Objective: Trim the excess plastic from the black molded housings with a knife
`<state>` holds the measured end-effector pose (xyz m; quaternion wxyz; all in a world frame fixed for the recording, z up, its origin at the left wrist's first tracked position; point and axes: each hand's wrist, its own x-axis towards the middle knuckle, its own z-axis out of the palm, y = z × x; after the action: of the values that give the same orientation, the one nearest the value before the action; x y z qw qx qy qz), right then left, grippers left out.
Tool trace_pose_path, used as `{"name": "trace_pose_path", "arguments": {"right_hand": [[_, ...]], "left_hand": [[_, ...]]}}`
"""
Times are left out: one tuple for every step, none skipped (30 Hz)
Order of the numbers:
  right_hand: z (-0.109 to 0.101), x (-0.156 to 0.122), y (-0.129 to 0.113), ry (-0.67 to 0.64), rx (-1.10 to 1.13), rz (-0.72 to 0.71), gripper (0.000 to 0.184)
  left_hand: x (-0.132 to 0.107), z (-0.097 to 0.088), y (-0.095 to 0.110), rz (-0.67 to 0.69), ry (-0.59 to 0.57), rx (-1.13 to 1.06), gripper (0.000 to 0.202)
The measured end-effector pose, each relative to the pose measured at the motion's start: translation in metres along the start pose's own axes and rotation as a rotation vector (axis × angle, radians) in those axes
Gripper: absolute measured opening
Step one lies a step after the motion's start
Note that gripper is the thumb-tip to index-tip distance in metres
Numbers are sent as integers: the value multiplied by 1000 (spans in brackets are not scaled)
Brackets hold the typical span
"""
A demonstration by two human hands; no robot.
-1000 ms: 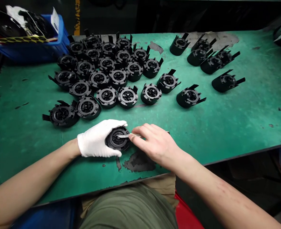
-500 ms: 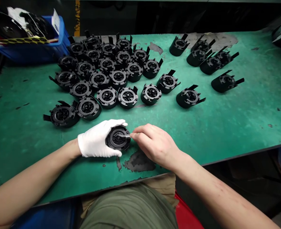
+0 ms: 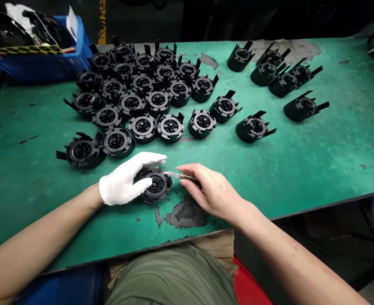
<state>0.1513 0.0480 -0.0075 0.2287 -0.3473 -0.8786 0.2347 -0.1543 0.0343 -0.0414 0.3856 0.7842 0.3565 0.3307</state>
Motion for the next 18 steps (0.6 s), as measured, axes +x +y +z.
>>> {"name": "trace_pose_path", "arguments": {"right_hand": [[-1, 1, 0, -3, 13, -7, 27], [-2, 2, 0, -10, 26, -20, 25], [-2, 4, 0, -24, 39, -40, 24], [-2, 5, -1, -42, 49, -62, 23], [-2, 6, -1, -63, 55, -81, 22], [-1, 6, -1, -81, 55, -98, 22], [0, 7, 0, -93, 48, -110, 23], [1, 8, 0, -94, 33, -124, 23], [1, 9, 1, -88, 13, -138, 24], [0, 10, 3, -79, -13, -156, 25], [0, 11, 5, -71, -45, -181, 25], [-1, 13, 7, -68, -79, -205, 25], [-3, 16, 8, -73, -109, -222, 25], [-4, 18, 10, -86, -130, -234, 24], [-5, 20, 11, -105, -136, -242, 23], [-5, 21, 12, -128, -129, -252, 22], [-5, 22, 13, -152, -113, -260, 22], [-4, 22, 13, -172, -96, -271, 22]], "left_hand": [[0, 1, 0, -27, 67, 1, 50], [0, 3, -1, -57, 123, 0, 44], [0, 3, -1, -82, 159, -8, 41], [0, 4, -2, -101, 169, -28, 44], [0, 4, -2, -110, 157, -59, 52], [0, 4, -3, -107, 129, -88, 67], [1, 4, -3, -95, 95, -98, 85], [1, 5, -3, -77, 62, -80, 102], [2, 5, -2, -53, 32, -37, 114], [3, 6, -2, -25, 12, 21, 120], [3, 7, -1, 1, -3, 77, 120], [3, 7, 0, 21, -13, 116, 115], [3, 8, 1, 35, -24, 131, 109], [3, 8, 2, 45, -37, 131, 104], [2, 8, 4, 49, -52, 126, 99], [1, 7, 5, 52, -70, 125, 95], [1, 7, 6, 54, -86, 128, 91], [1, 7, 7, 58, -99, 135, 88]]}}
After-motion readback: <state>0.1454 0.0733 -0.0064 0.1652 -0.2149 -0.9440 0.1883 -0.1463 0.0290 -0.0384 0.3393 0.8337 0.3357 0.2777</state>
